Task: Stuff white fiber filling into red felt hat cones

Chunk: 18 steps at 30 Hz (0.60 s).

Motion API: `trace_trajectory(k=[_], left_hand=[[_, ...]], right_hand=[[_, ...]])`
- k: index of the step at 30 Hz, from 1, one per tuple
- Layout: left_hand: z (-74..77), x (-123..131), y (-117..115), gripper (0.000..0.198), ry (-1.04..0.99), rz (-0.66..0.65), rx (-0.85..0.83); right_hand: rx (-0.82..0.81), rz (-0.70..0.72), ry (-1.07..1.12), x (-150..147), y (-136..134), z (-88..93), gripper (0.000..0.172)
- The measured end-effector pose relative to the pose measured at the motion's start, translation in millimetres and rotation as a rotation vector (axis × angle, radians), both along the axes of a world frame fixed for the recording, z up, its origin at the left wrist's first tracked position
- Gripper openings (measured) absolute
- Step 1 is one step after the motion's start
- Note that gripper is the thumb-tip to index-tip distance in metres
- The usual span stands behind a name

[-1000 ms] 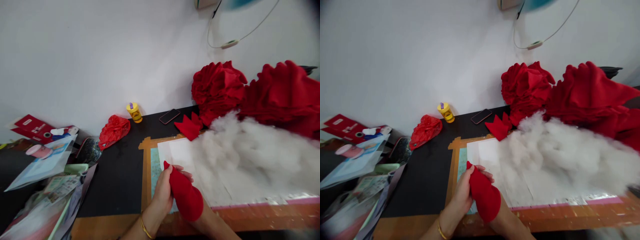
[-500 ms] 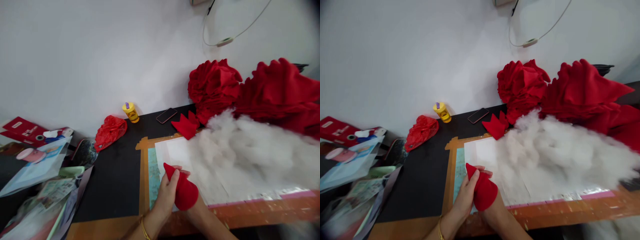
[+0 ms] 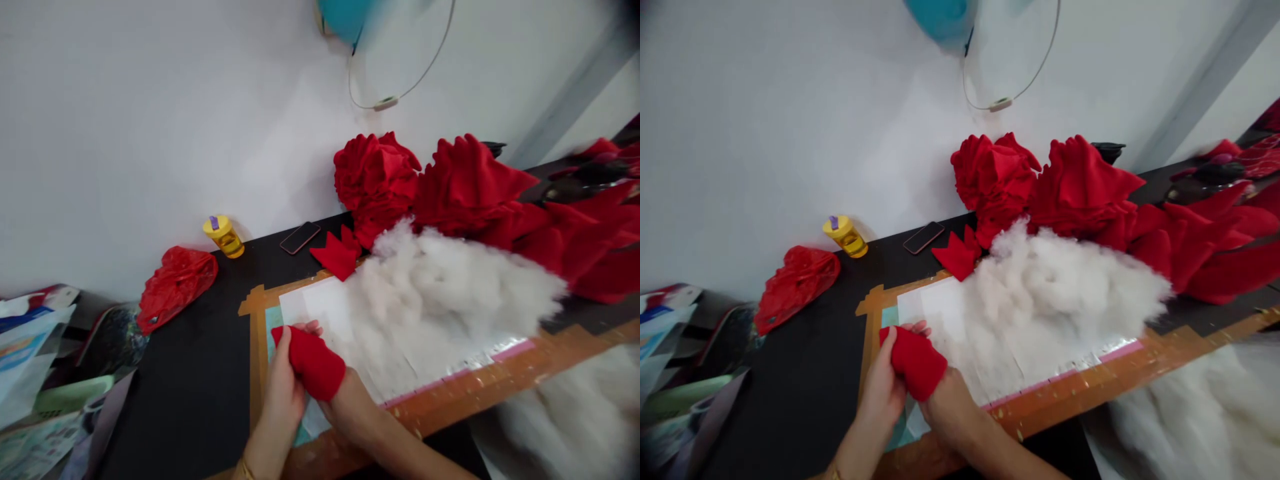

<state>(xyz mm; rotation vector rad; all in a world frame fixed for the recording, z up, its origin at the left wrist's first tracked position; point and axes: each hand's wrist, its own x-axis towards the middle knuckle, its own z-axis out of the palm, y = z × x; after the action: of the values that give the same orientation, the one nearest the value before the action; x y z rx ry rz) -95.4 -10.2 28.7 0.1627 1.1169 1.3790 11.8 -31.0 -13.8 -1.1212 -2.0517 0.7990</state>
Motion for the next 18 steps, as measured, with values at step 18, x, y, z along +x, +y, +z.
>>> trace_trajectory(k=[18], left_hand=[[15.4, 20.0, 41.6, 0.058, 0.735, -0.505, 0.618]], right_hand=[[0.074, -0.354, -0.234, 141.7, 92.9, 12.7, 0.036]])
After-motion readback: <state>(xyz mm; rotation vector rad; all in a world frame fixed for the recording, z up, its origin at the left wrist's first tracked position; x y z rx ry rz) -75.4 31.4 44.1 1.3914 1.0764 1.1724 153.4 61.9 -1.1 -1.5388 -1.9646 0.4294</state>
